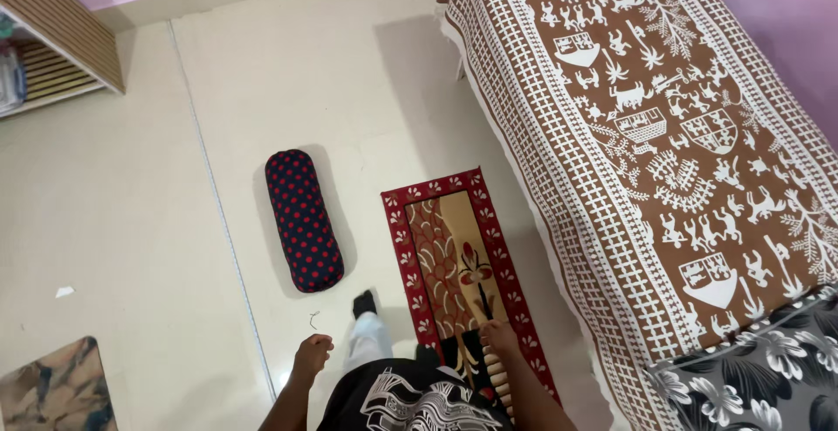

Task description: The person arranges pillows on a cot and adjusts the position of the cot. The person places a bolster and two smaller pillows on the cot, smooths the pillows by hand, and then lifts and shifts the head and foot of the cot to align it with a rug on the floor.

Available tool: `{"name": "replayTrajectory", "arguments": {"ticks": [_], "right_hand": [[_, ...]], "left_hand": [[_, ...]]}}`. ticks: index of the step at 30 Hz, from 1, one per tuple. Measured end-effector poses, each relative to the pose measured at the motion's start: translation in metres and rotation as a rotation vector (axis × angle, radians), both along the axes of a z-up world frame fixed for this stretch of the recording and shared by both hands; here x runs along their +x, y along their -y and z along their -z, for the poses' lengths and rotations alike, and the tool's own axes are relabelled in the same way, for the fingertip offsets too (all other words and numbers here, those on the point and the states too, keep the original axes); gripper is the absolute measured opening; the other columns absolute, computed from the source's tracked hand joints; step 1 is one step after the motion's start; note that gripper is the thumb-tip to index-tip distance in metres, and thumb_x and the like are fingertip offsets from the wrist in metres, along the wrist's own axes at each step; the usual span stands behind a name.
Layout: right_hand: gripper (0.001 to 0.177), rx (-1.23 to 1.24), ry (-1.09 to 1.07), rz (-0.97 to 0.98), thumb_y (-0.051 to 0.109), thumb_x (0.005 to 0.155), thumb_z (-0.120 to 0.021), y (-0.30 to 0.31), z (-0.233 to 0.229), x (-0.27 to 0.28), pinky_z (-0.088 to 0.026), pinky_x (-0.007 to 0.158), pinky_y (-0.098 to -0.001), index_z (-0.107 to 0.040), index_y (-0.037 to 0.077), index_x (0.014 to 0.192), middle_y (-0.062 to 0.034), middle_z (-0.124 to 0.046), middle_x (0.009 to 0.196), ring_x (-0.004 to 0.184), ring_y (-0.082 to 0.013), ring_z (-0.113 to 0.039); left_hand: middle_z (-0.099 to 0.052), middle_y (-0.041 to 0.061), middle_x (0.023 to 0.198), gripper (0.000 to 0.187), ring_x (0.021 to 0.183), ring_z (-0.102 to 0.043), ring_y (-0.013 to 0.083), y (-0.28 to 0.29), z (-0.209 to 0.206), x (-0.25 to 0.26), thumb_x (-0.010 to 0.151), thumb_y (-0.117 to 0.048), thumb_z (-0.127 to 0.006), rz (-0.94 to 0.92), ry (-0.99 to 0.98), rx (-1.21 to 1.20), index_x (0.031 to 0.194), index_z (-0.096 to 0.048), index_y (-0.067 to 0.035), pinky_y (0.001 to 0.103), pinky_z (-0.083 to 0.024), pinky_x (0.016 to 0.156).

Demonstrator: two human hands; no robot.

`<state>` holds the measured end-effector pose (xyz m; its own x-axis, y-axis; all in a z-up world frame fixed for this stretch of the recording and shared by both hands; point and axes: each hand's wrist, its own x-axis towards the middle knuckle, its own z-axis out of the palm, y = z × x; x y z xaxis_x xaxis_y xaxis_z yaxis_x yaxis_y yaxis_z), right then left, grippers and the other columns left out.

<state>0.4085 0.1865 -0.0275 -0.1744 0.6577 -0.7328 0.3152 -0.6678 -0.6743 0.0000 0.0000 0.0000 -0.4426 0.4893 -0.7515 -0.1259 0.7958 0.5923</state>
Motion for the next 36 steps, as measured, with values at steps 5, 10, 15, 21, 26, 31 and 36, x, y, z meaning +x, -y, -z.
{"name": "replayTrajectory", "arguments": {"ticks": [5, 10, 15, 21, 26, 31, 36], "right_hand": [[0.019, -0.135, 0.138, 0.176, 0.025, 0.095, -0.066, -0.075, 0.014, -0.066, -0.052, 0.060, -0.0393, -0.072, 0.010, 0.105, -0.0083, -0.070, 0.087, 0.072, -0.0214, -0.064], [0.029, 0.920, 0.570, -0.731, 0.027, 0.078, -0.081, -0.120, 0.071, -0.087, -0.055, 0.066, -0.0440, -0.071, 0.012, 0.100, -0.0054, -0.071, 0.091, 0.073, -0.0266, -0.066], [0.042, 0.791, 0.644, -0.810, 0.027, 0.054, -0.094, -0.130, 0.071, -0.109, -0.056, 0.068, -0.0487, -0.070, 0.017, 0.087, -0.0081, -0.070, 0.093, 0.082, -0.0323, -0.066], [0.033, 0.350, 0.609, -0.501, 0.029, 0.061, -0.088, -0.136, 0.055, -0.144, -0.057, 0.070, -0.0472, -0.072, 0.017, 0.087, -0.0081, -0.072, 0.093, 0.083, -0.0311, -0.068], [0.026, 0.116, 0.548, -0.152, 0.031, 0.068, -0.081, -0.188, 0.038, -0.177, -0.057, 0.072, -0.0457, -0.074, 0.017, 0.088, -0.0082, -0.073, 0.093, 0.084, -0.0298, -0.070], [0.021, 0.116, 0.457, 0.357, 0.034, 0.075, -0.075, -0.283, 0.014, -0.207, -0.058, 0.074, -0.0443, -0.076, 0.017, 0.088, -0.0082, -0.075, 0.093, 0.085, -0.0286, -0.071], [0.022, 0.133, 0.406, 0.783, 0.036, 0.082, -0.069, -0.357, -0.021, -0.237, -0.058, 0.076, -0.0429, -0.078, 0.017, 0.088, -0.0083, -0.076, 0.093, 0.086, -0.0273, -0.073]], "left_hand": [[-0.072, 0.008, 0.092, 0.031, 0.069, -0.057, 0.0179, -0.062, 0.011, -0.089, 0.090, -0.022, -0.064, -0.064, 0.137, -0.159, 0.113, -0.071, -0.003, 0.033, -0.042, 0.055], [-0.072, 0.006, 0.092, 0.034, 0.067, -0.058, 0.0160, -0.144, 0.012, -0.177, 0.088, -0.024, -0.064, -0.024, 0.166, -0.186, 0.115, -0.070, -0.005, 0.030, -0.042, 0.053], [-0.067, 0.004, 0.089, 0.034, 0.065, -0.054, 0.0149, -0.282, 0.014, -0.232, 0.090, -0.027, -0.063, 0.175, 0.119, -0.196, 0.118, -0.071, -0.010, 0.032, -0.042, 0.052], [-0.075, 0.006, 0.094, 0.034, 0.069, -0.062, 0.0126, -0.478, 0.014, -0.232, 0.093, -0.030, -0.062, 0.519, 0.021, 0.001, 0.115, -0.072, -0.006, 0.030, -0.048, 0.053], [-0.078, 0.008, 0.099, 0.033, 0.073, -0.064, 0.0180, -0.613, 0.006, -0.203, 0.092, -0.029, -0.061, 0.729, 0.028, -0.030, 0.114, -0.072, -0.007, 0.036, -0.050, 0.057], [-0.081, 0.007, 0.095, 0.029, 0.079, -0.073, 0.0214, -0.714, -0.020, -0.149, 0.091, -0.029, -0.062, 1.177, -0.189, 0.004, 0.103, -0.077, -0.008, 0.034, -0.057, 0.075], [-0.080, 0.007, 0.098, 0.026, 0.095, -0.074, 0.0250, -0.794, -0.030, -0.084, 0.088, -0.030, -0.061, 1.642, -0.249, 0.166, 0.098, -0.078, -0.014, 0.036, -0.056, 0.088]]}}
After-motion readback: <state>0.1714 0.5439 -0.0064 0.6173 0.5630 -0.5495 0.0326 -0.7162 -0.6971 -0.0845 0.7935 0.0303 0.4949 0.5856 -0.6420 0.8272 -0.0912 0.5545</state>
